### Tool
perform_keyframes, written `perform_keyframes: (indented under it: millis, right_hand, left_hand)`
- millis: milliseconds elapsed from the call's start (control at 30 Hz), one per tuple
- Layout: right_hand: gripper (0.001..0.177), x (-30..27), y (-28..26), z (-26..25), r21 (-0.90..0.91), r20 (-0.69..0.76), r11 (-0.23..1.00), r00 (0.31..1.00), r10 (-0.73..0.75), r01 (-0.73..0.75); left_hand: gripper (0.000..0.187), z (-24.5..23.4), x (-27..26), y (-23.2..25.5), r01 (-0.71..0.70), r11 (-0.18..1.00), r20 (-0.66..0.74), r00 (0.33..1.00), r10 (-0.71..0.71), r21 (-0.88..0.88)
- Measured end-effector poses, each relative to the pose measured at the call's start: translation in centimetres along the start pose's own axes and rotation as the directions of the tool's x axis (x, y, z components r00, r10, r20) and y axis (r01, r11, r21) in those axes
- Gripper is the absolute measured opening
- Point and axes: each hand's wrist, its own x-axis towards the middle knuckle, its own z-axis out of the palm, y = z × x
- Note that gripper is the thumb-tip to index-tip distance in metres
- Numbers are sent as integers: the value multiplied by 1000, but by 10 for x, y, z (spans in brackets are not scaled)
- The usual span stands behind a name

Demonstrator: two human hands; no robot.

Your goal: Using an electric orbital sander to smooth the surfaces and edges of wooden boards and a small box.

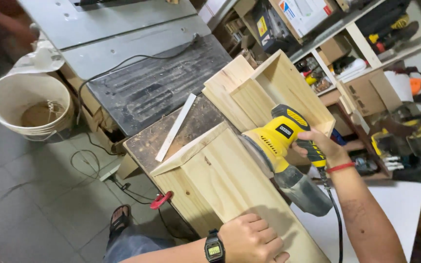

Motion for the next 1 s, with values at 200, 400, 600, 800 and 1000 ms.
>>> perform_keyframes:
  millis: [200,400,600,800,1000]
  right_hand:
    - [30,-67,44,-20,126,-19,989,997,81,-78]
    - [31,-101,43,0,105,-48,994,999,5,0]
    - [57,-75,13,29,117,-81,990,995,-66,75]
    - [73,-108,24,25,13,6,1000,1000,-7,7]
    - [75,-166,59,6,26,42,1000,999,-19,18]
  left_hand:
    - [40,-21,13,5,25,999,-110,994,-20,36]
    - [35,-32,15,6,4,998,-16,1000,-3,58]
    - [43,-51,27,4,-69,989,117,992,54,131]
    - [36,-53,29,3,-38,971,143,990,4,235]
    - [34,-53,23,4,68,952,177,976,-126,299]
